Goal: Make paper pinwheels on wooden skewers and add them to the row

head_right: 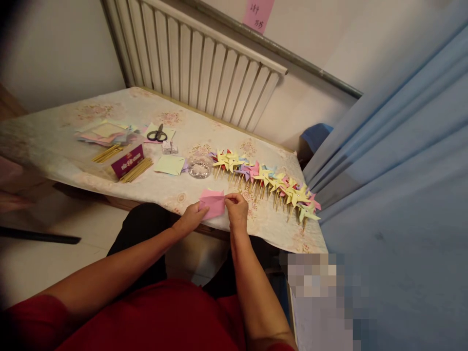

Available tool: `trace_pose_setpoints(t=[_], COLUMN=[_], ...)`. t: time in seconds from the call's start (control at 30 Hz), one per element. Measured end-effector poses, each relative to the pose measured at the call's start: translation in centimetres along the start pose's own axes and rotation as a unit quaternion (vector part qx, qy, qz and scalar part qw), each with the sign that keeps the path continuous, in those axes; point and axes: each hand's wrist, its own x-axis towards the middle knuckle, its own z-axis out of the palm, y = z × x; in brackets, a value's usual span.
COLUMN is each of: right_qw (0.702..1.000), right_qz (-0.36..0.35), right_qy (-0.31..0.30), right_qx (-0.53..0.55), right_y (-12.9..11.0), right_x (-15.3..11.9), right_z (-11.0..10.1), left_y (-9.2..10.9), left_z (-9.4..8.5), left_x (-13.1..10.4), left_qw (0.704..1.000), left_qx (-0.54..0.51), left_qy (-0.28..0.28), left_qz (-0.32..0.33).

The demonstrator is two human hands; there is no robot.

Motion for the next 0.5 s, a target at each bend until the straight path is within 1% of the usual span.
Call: trace_pose_setpoints(t=[0.07, 0.13, 0.2, 0.27, 0.37, 0.5], right_qw=[1.000, 0.998, 0.997, 0.995, 0.994, 0.996], right_qz=[0.010, 0.038, 0.067, 0.083, 0.089, 0.064], right_qy=[0.025, 0.035, 0.016, -0.010, -0.030, -0.023], right_qx=[0.013, 0.026, 0.038, 0.046, 0.049, 0.056], right_y=[-0.2, -0.2, -0.3, -0.3, -0.5, -1.1], right_x=[-0.6, -1.3, -2.2, -3.1, -3.8, -3.9], right_z=[-0.3, -0.7, -1.0, -1.1, -1.1, -1.0], left_y=[0.4, 0.9, 1.7, 2.6, 3.9, 4.6], left_z=[-0.3, -0.5, -0.4, -0.3, -0.2, -0.3], left_x=[-0.4, -0.9, -1.4, -1.9, -2.4, -2.5], left_qw=[0.995, 0.976, 0.947, 0.918, 0.884, 0.857], left_qx=[-0.092, -0.210, -0.312, -0.387, -0.454, -0.495], left_qy=[-0.002, -0.012, -0.025, -0.044, -0.072, -0.101], left_qz=[-0.038, -0.059, -0.073, -0.076, -0.084, -0.103])
